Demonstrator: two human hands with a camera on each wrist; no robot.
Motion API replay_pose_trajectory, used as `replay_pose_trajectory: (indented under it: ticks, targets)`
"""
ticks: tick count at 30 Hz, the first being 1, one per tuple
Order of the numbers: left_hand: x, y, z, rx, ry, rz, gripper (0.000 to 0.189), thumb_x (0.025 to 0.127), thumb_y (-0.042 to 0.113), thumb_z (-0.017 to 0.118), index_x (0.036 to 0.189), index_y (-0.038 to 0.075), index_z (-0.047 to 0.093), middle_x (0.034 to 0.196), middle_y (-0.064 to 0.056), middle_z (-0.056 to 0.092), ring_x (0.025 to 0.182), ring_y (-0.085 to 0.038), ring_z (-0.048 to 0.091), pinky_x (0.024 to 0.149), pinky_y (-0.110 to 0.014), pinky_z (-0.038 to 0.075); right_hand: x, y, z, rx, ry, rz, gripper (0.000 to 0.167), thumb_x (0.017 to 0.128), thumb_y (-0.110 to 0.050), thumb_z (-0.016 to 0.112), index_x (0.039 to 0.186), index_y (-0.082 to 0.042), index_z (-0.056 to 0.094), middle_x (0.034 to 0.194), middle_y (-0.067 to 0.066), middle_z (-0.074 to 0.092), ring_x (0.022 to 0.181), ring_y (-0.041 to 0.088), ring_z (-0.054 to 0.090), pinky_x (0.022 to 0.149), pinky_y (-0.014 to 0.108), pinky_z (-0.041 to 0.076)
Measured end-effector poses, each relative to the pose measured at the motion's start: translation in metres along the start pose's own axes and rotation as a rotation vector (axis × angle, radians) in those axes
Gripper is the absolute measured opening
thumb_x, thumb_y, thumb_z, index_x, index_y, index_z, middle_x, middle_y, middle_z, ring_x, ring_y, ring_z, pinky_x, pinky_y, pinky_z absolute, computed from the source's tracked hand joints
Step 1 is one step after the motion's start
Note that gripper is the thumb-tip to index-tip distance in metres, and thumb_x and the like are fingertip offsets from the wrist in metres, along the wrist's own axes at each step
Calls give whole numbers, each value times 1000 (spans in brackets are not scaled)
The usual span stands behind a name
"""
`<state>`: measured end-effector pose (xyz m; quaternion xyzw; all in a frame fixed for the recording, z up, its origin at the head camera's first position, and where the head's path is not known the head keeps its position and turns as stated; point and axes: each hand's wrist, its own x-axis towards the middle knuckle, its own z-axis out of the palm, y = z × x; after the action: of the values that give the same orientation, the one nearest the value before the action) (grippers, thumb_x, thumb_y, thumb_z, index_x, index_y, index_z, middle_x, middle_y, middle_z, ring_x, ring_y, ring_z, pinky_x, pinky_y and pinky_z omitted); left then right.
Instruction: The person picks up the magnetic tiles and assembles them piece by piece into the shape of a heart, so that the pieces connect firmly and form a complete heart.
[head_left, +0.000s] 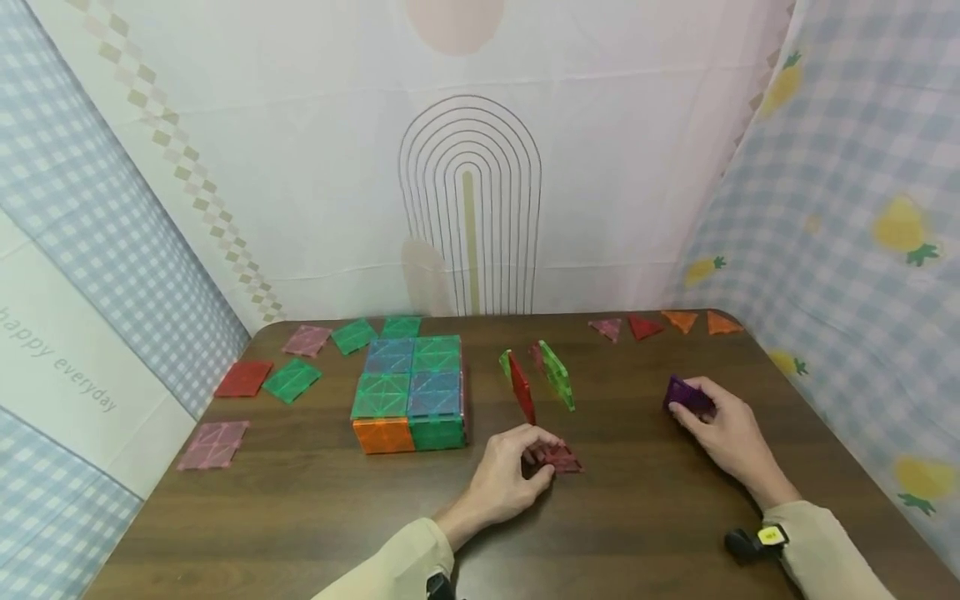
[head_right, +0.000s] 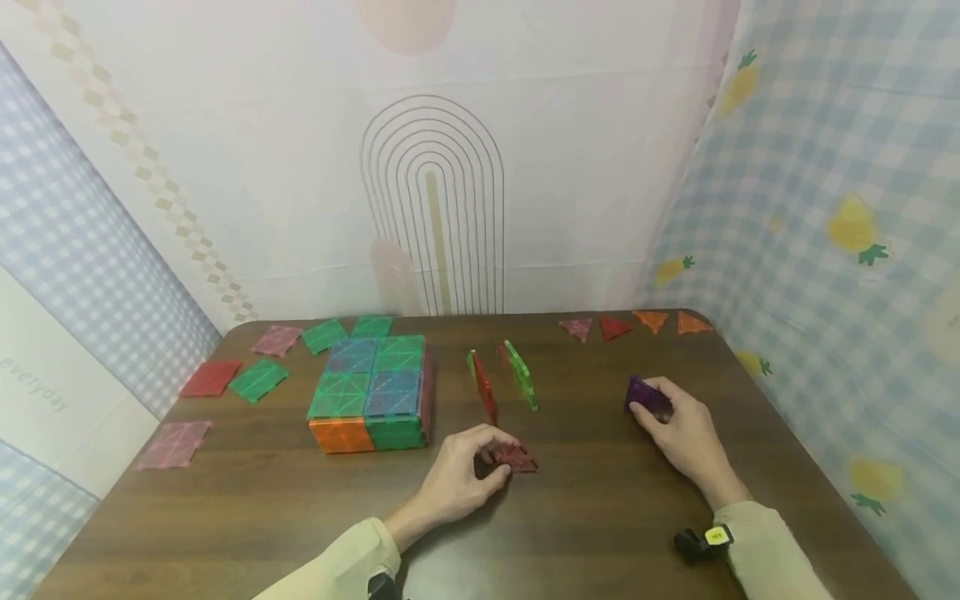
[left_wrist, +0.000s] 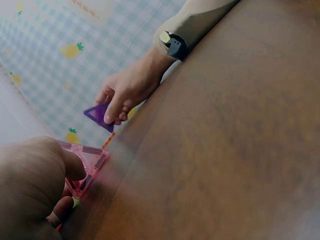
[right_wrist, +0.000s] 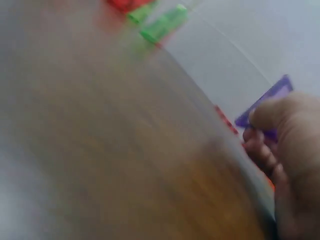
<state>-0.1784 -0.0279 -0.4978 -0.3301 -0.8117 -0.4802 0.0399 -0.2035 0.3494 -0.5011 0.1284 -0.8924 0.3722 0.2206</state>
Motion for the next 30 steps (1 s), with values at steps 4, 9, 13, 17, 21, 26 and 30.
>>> replay_pose_trajectory:
  ticks: [4, 9, 13, 17, 21, 26, 30]
  targets:
    - [0, 0, 1, -2, 5, -4, 29, 95, 1, 82, 121, 13, 79, 106, 1, 76, 91, -5, 67, 82, -18, 59, -6, -18, 11, 268, -132, 81, 19, 101, -3, 81, 119, -5, 74, 106, 13, 75, 79, 6, 69, 64, 23, 59]
    - [1, 1, 1, 5, 21, -6, 25, 97, 4, 82, 120, 12, 79, 106, 1, 76, 90, -6, 68, 81, -18, 59, -15, -44, 26, 440, -298, 52, 15, 105, -4, 76, 119, -8, 78, 101, 9, 75, 72, 17, 68, 58, 31, 58]
    - [1, 0, 2, 18, 35, 4, 23, 96, 4, 83, 118, 11, 79, 104, 1, 76, 89, -5, 68, 80, -18, 59, -20, -65, 40, 528, -378, 21, 16, 104, -3, 77, 119, -10, 76, 109, 14, 74, 77, 17, 71, 61, 33, 61]
    - [1, -1, 1, 15, 31, -3, 20, 97, 6, 83, 115, 12, 79, 101, 0, 76, 88, -4, 67, 79, -18, 58, -26, -78, 51, 565, -406, 13, 16, 104, -3, 77, 118, -10, 74, 111, 15, 74, 84, 17, 74, 67, 32, 63]
    - [1, 0, 1, 6, 21, -14, 17, 97, 7, 83, 112, 13, 79, 101, -1, 77, 88, -3, 66, 80, -18, 58, -29, -85, 57, 577, -412, 1, 15, 106, -3, 75, 119, -10, 75, 114, 14, 76, 95, 19, 77, 76, 32, 66]
    - [1, 1, 0, 3, 22, -12, 18, 96, 5, 85, 110, 15, 79, 102, 3, 76, 88, -2, 66, 81, -19, 59, -29, -88, 59, 581, -419, -2, 16, 106, -4, 75, 121, -10, 75, 116, 13, 75, 98, 18, 76, 79, 31, 66]
    - [1, 2, 1, 1, 18, -14, 18, 96, 5, 84, 109, 16, 79, 101, 5, 74, 88, -2, 66, 81, -19, 59, -30, -87, 57, 570, -424, -18, 27, 105, -2, 76, 130, -11, 72, 119, 13, 74, 92, 16, 72, 77, 30, 63]
